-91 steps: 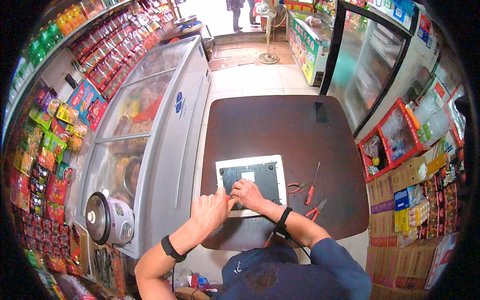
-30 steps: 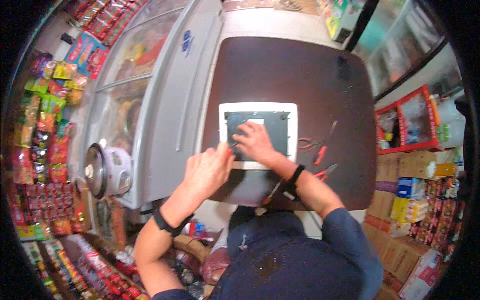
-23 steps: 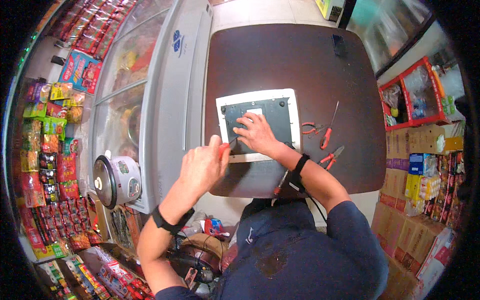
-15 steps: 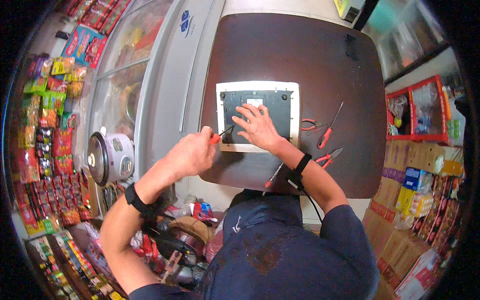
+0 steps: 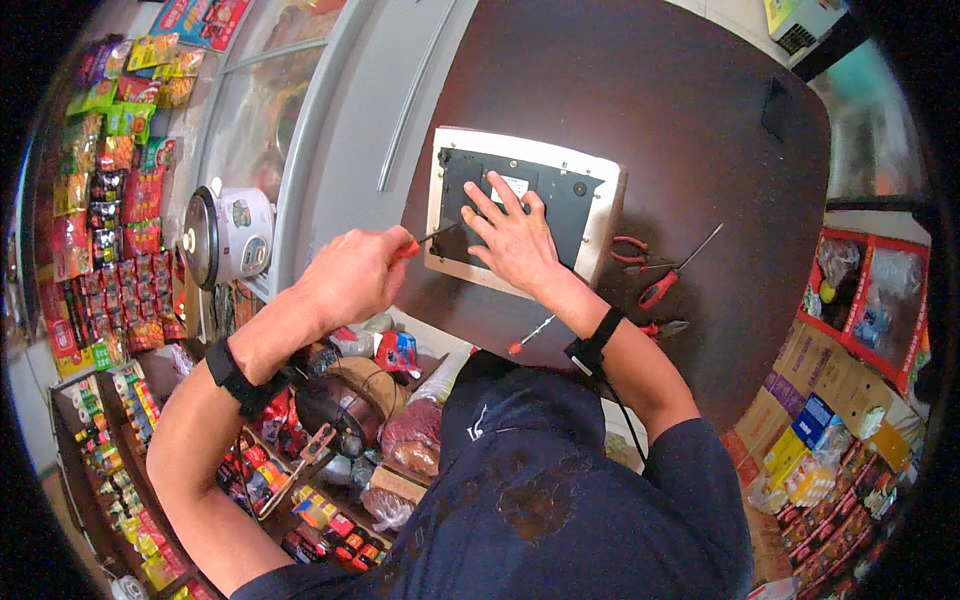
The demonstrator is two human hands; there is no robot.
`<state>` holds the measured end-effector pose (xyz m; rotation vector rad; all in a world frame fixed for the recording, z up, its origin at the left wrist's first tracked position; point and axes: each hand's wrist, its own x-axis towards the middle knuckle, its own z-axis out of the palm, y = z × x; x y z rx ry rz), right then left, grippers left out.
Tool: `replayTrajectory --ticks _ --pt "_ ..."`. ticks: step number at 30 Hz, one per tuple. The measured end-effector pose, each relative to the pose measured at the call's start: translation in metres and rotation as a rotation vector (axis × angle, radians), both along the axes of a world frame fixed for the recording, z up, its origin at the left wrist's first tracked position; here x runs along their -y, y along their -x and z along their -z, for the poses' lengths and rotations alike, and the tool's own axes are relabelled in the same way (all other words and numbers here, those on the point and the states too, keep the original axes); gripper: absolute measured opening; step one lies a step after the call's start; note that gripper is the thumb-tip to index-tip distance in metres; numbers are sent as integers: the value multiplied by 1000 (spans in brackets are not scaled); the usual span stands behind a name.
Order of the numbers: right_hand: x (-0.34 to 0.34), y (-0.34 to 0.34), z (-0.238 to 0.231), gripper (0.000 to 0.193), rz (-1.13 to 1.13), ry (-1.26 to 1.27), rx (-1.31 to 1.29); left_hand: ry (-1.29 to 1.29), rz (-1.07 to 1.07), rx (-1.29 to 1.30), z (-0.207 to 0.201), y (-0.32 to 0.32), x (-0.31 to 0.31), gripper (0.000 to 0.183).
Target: The person disassembles a small countertop appliance on a table using a screwdriver and pliers, then moves to a standing fan and removes its front grille with a screwdriver. The person handles screws, the appliance casing, and the fan grille throughout the sequence.
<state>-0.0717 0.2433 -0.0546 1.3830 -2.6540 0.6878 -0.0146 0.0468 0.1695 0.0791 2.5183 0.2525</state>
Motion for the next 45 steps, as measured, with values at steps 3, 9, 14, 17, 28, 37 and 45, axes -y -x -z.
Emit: replayTrajectory --ticks 3,9,14,17,28,37,45 --pt "0 0 0 64 4 -23 -5 233 301 7 -2 -4 -7 30" --pt "1 0 2 60 8 -9 3 59 -81 -11 2 -18 -11 38" --pt "3 -2 3 59 23 5 6 -77 -535 149 8 -3 -7 46" --pt "2 -2 4 60 31 0 -4 69 -190 44 9 3 -15 31" --pt "1 1 3 63 12 11 -12 -122 -158 -132 6 -12 -14 47" --pt "3 3 3 58 26 53 4 -120 -667 205 9 2 -12 46" --pt "4 3 6 58 19 71 18 358 289 59 14 -8 -28 43"
